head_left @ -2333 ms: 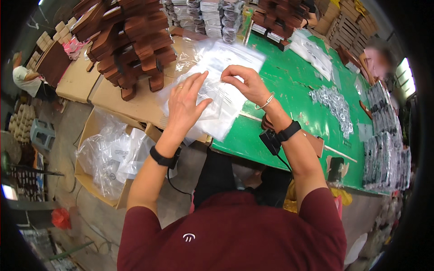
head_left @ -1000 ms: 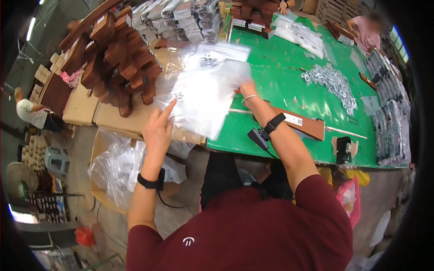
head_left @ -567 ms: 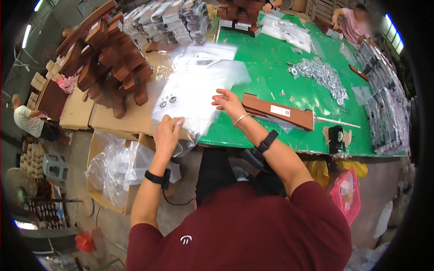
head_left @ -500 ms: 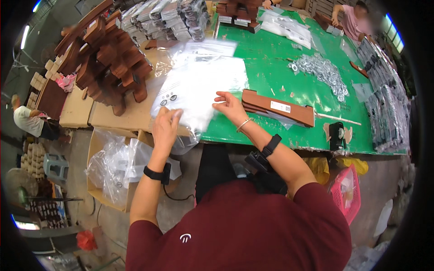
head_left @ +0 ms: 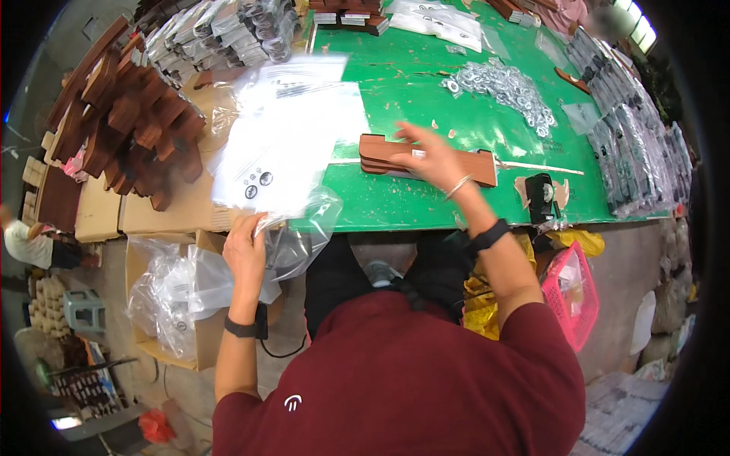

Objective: Packaging wooden furniture parts into plastic bags and sealing them with tape.

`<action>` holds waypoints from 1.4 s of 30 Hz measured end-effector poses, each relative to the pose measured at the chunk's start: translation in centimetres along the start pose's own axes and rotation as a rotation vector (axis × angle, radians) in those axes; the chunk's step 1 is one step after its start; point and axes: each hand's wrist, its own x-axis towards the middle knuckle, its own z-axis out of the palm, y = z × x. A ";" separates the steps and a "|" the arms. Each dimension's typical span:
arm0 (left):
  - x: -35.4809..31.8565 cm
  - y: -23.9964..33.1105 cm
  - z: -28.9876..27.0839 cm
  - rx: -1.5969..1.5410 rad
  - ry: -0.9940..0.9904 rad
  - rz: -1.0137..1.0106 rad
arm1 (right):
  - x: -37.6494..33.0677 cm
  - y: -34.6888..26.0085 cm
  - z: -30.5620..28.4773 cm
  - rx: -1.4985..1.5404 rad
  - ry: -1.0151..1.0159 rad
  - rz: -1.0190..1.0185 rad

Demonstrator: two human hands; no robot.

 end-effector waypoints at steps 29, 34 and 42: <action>1.0 3.9 1.6 0.078 0.026 0.069 | -8.3 -3.1 -8.9 -0.486 -0.292 0.019; 1.9 6.7 2.0 -0.019 0.068 0.057 | -10.1 -7.1 -7.8 -0.037 -0.651 0.152; -1.5 14.5 4.6 -0.142 -0.045 0.480 | -9.4 -8.3 -0.5 0.565 -0.662 0.587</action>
